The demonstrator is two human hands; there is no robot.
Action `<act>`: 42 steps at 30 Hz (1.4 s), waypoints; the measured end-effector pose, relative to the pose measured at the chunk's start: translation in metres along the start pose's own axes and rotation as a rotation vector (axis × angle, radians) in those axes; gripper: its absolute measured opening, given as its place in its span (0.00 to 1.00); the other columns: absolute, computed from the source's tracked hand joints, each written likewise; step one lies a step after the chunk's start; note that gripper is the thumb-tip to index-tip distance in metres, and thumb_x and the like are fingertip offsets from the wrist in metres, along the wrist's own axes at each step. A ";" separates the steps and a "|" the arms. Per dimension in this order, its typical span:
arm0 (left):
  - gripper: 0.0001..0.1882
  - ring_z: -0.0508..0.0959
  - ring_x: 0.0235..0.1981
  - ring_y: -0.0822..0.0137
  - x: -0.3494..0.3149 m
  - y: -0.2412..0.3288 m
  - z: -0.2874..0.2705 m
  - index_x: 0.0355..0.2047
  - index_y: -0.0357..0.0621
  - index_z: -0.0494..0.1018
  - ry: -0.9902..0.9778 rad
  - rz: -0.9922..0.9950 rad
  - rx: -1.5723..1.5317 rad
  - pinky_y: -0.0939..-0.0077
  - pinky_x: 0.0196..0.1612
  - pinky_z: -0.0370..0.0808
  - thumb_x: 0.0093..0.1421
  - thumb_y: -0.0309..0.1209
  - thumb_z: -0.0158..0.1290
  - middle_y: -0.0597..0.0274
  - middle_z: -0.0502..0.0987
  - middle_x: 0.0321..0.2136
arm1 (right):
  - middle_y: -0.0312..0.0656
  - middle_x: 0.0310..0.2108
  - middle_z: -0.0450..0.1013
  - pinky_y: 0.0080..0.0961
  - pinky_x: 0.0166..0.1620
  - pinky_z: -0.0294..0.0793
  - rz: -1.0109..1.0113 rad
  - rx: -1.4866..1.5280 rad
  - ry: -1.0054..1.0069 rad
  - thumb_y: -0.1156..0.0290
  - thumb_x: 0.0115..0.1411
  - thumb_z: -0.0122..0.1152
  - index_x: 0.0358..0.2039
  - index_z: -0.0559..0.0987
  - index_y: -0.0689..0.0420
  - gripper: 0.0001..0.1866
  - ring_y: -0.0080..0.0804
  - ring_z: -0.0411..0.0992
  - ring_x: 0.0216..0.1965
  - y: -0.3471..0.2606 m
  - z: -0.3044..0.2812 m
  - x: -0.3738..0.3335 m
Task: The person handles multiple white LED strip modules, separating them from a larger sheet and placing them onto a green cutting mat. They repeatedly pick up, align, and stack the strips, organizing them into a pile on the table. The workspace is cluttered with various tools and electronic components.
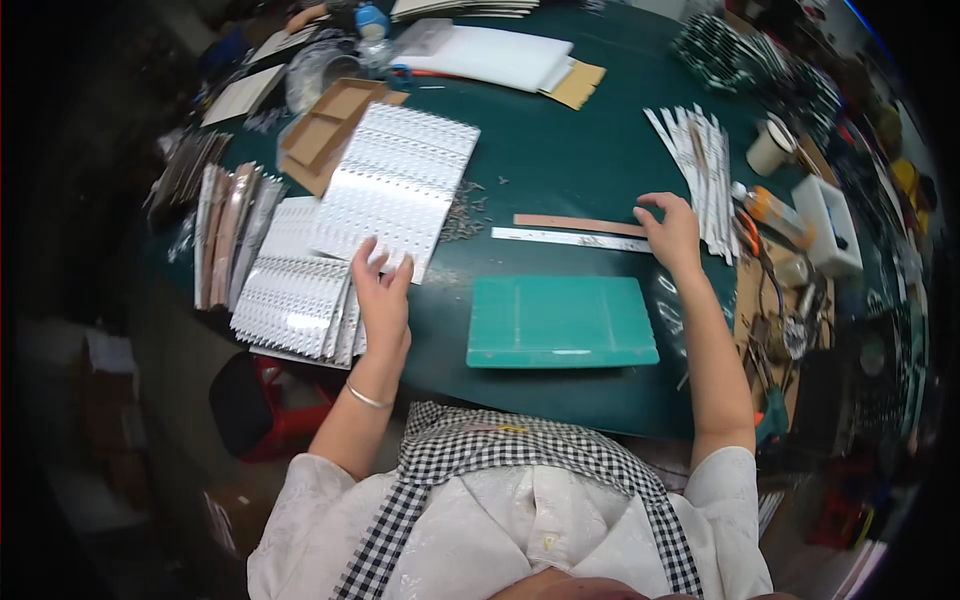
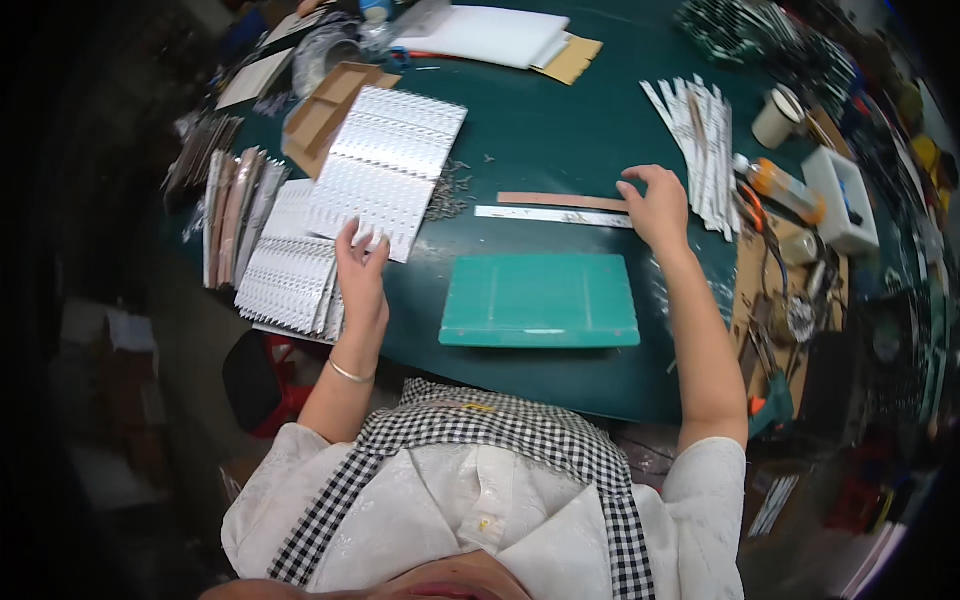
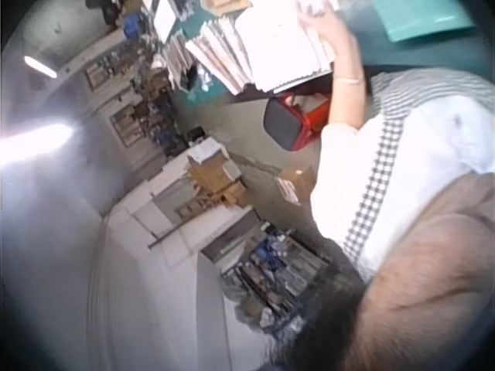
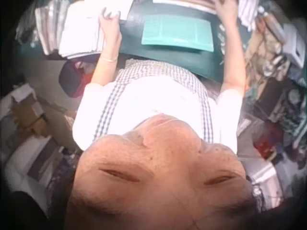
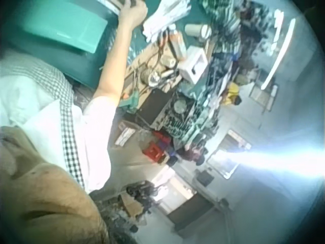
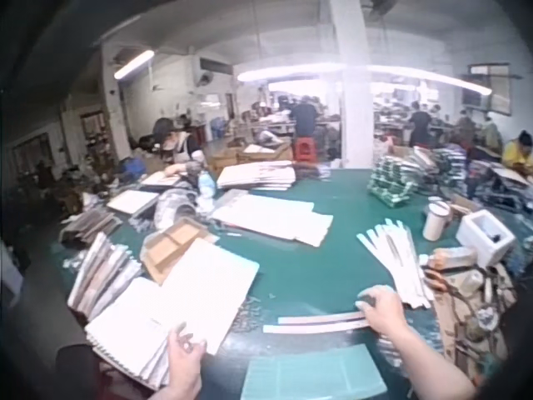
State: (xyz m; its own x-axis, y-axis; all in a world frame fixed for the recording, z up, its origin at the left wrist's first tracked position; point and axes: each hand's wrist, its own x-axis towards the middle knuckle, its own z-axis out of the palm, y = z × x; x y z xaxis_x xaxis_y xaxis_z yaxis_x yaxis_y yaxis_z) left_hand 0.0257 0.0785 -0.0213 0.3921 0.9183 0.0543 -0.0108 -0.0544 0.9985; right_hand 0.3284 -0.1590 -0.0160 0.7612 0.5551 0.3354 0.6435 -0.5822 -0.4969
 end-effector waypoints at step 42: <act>0.22 0.77 0.40 0.69 -0.047 0.041 0.005 0.48 0.32 0.63 -0.760 -0.116 0.053 0.76 0.45 0.74 0.54 0.19 0.57 0.54 0.75 0.41 | 0.40 0.37 0.76 0.21 0.44 0.73 0.434 0.852 -0.232 0.85 0.49 0.63 0.44 0.74 0.67 0.19 0.23 0.73 0.39 -0.012 -0.077 -0.139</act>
State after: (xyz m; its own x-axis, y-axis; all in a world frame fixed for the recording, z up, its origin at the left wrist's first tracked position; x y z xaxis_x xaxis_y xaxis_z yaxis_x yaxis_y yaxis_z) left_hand 0.0114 0.0306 0.0169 0.9125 0.3985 -0.0924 0.1052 -0.0103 0.9944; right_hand 0.2212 -0.2750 0.0052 0.8243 0.5502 -0.1333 -0.0314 -0.1906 -0.9812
